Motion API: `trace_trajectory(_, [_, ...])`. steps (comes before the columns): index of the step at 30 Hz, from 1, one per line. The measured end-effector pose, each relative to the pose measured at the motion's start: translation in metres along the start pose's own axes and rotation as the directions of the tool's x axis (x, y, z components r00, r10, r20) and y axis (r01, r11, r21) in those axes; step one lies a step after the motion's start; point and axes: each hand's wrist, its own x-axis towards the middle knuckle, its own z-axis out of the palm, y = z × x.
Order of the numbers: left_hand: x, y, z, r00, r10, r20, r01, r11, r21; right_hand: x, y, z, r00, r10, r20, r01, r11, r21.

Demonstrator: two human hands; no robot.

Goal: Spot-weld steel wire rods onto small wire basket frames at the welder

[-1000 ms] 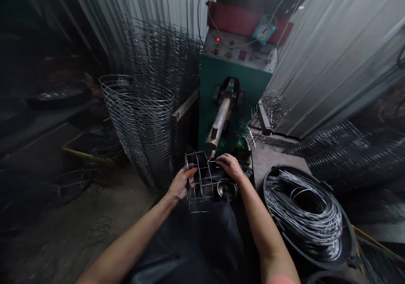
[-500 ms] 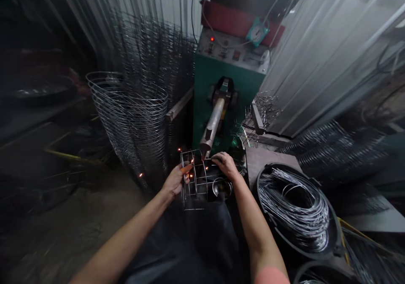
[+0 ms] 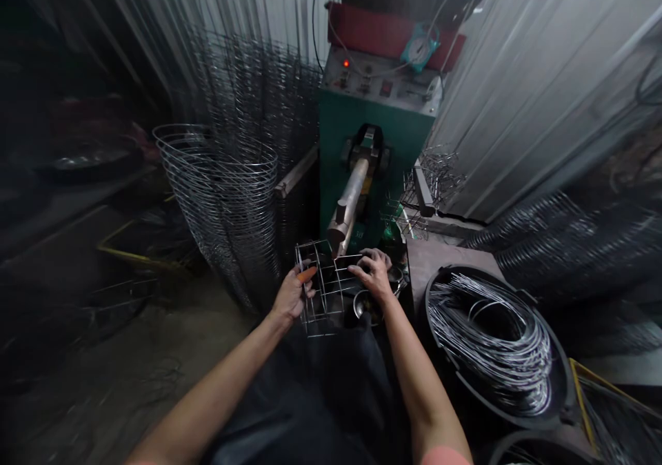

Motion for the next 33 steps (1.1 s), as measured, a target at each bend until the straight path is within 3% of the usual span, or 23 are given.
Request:
trace_trajectory(16, [0.016, 0.01, 0.004, 0.999, -0.006, -0.052, 0.005, 1.0, -0.029, 0.026, 0.004, 0.003, 0.996, -0.014, 0.09, 0.014, 1.0, 0.005])
trace_trajectory(33, [0.042, 0.01, 0.003, 0.997, -0.074, -0.009, 0.074, 0.997, -0.036, 0.036, 0.009, 0.007, 0.996, 0.054, 0.069, -0.053, 0.998, -0.018])
